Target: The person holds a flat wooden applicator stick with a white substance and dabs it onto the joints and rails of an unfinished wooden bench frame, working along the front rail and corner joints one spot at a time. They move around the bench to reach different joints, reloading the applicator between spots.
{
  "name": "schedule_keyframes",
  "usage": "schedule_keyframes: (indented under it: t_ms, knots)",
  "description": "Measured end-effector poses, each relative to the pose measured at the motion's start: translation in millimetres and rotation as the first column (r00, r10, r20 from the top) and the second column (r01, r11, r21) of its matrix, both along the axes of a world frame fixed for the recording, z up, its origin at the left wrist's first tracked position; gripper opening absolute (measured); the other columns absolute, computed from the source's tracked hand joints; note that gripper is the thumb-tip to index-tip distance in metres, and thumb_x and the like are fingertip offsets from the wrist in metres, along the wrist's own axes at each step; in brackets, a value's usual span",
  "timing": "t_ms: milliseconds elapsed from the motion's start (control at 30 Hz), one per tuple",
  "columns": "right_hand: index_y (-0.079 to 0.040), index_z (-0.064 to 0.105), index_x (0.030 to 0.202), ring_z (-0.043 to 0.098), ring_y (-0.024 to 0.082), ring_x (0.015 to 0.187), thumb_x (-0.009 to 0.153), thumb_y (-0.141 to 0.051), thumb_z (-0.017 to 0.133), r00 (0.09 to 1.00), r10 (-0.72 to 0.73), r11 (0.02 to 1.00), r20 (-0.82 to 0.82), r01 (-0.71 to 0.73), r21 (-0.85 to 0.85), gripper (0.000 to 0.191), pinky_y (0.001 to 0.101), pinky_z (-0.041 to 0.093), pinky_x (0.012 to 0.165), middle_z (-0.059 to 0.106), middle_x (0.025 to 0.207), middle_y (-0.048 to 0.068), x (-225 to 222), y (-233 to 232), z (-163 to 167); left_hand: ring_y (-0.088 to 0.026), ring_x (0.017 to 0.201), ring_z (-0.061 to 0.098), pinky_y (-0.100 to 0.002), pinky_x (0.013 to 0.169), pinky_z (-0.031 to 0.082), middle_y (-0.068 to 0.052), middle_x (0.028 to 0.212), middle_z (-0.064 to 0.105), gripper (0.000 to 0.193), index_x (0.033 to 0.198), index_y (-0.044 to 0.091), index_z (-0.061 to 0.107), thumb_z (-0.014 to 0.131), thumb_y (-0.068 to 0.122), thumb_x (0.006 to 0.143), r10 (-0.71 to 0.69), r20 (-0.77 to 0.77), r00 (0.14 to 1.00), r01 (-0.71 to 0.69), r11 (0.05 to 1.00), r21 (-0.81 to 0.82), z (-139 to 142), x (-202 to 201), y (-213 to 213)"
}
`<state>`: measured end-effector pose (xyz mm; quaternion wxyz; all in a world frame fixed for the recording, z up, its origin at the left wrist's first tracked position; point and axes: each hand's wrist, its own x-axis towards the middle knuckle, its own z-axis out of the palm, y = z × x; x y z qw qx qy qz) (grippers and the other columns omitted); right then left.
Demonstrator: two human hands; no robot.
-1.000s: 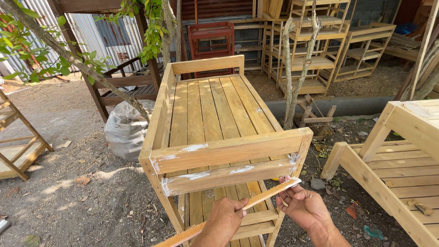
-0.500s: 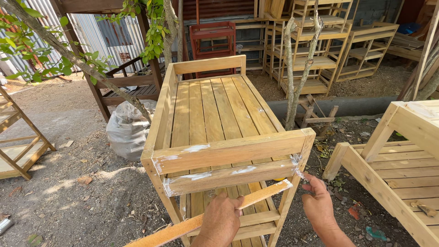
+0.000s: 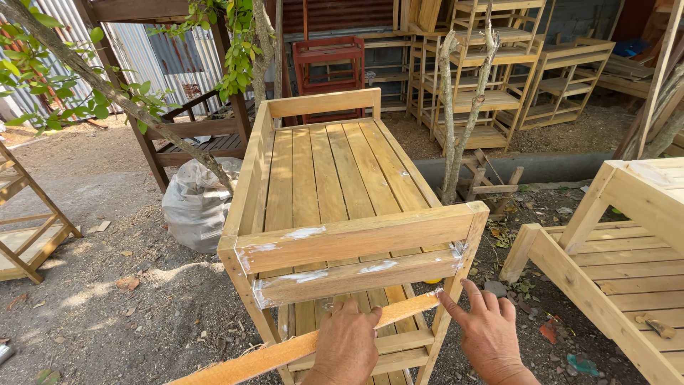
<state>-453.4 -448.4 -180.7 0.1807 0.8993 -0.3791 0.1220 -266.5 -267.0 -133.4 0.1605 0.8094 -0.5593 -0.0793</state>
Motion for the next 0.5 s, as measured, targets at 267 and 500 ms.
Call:
schedule_keyframes:
  t_ms: [267, 500]
  knots:
    - [-0.047, 0.049, 0.15, 0.051, 0.019, 0.117, 0.084, -0.003, 0.063, 0.997, -0.033, 0.999, -0.07, 0.033, -0.004, 0.081, 0.0443, 0.035, 0.103, 0.044, 0.153, 0.007, 4, -3, 5, -0.03, 0.112, 0.054, -0.05, 0.091, 0.048, -0.019, 0.106, 0.057, 0.045, 0.138, 0.008, 0.063, 0.069, 0.006, 0.093, -0.01, 0.011, 1.0, 0.01, 1.0, 0.021, -4, -2, -6]
    - [-0.045, 0.042, 0.155, 0.046, 0.02, 0.124, 0.086, -0.006, 0.063, 0.973, -0.151, 0.984, -0.173, 0.164, 0.064, 0.082, 0.0472, 0.031, 0.107, 0.037, 0.156, 0.007, 12, -2, 12, -0.031, 0.114, 0.054, -0.05, 0.094, 0.047, -0.02, 0.109, 0.056, 0.045, 0.138, 0.008, 0.063, 0.066, 0.003, 0.093, -0.007, 0.034, 0.999, 0.006, 0.999, 0.031, -3, -3, -6]
